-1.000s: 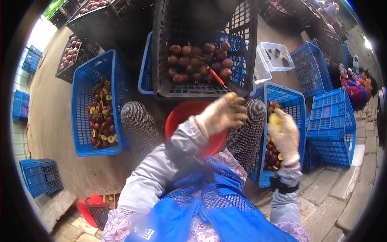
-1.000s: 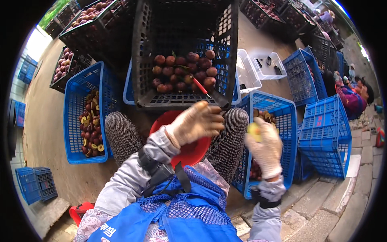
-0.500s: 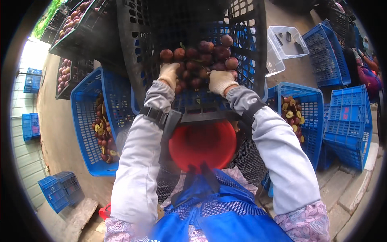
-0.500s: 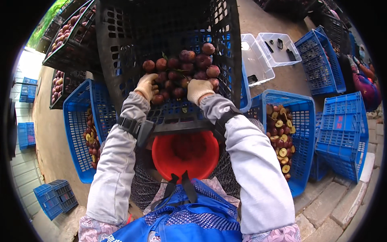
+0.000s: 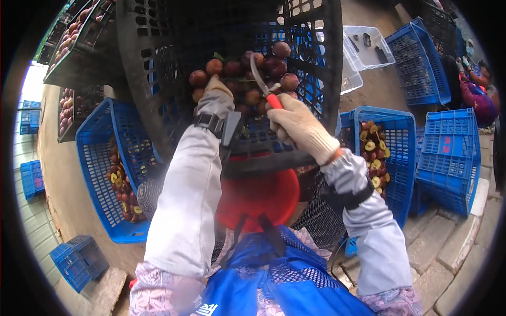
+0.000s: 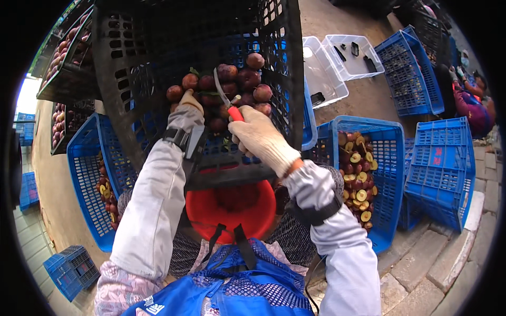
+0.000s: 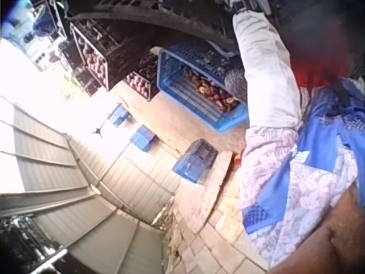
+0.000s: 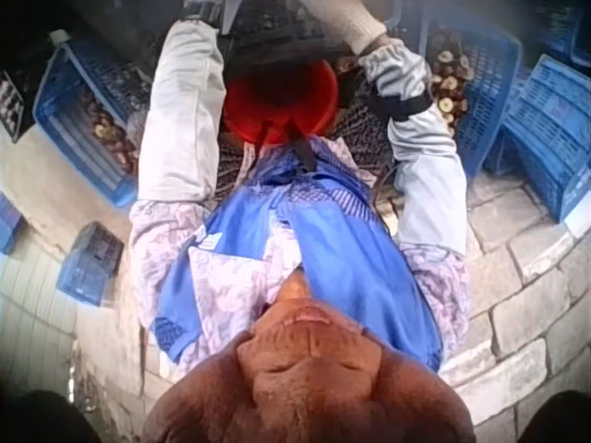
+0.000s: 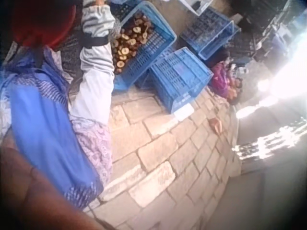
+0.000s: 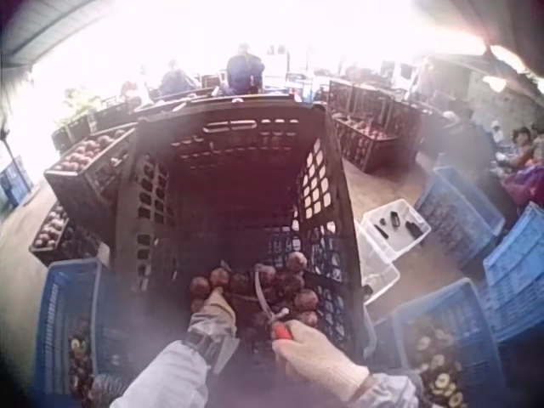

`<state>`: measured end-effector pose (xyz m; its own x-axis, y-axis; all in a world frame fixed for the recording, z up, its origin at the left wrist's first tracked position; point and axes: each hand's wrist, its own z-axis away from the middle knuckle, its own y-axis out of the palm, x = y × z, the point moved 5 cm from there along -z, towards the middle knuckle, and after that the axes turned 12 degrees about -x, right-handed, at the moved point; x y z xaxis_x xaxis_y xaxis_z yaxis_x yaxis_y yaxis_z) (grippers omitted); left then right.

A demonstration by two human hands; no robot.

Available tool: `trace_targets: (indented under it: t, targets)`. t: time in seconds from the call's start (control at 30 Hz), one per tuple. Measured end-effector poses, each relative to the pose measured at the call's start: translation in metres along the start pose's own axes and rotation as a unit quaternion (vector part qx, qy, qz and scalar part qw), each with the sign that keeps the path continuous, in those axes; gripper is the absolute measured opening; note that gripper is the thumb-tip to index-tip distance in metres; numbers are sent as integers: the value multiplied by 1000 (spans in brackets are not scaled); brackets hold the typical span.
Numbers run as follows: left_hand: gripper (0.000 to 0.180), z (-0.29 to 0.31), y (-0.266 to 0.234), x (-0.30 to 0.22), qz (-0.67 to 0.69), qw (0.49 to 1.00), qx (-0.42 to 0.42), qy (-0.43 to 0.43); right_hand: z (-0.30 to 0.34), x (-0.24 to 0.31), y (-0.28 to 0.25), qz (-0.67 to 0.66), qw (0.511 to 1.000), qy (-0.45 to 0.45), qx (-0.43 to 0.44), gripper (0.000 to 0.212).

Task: Peeling and cutting plums in an agricultural processing area.

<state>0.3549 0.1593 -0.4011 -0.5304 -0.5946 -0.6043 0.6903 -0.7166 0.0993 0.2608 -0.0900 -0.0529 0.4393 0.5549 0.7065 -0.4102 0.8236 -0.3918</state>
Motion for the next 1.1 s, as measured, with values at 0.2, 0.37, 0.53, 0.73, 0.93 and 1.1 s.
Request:
trace_targets:
  t: [0.2, 0.37, 0.53, 0.73, 0.93, 1.1]
  targets:
    - [25, 29, -18, -23, 212, 891, 357, 184, 73, 0, -20, -155, 988, -2, 26, 24]
    - [8, 214, -11, -84, 264, 961, -80, -3, 104, -11, -31, -207, 977, -20, 37, 17]
    - [33, 351, -3, -100, 257, 864, 432, 25, 124, 17, -25, -286, 954, -92, 17, 16]
    - [40, 497, 13, -48, 273, 788, 552, -22, 147, 17, -32, -178, 909, -345, -150, 28]
    - [39, 513, -18, 3, 254, 873, 415, 23, 174, -23, -28, -200, 944, -240, -104, 30]
    - [43, 527, -33, 15, 166, 915, 323, 175, 205, -28, -21, -57, 905, -376, -191, 28]
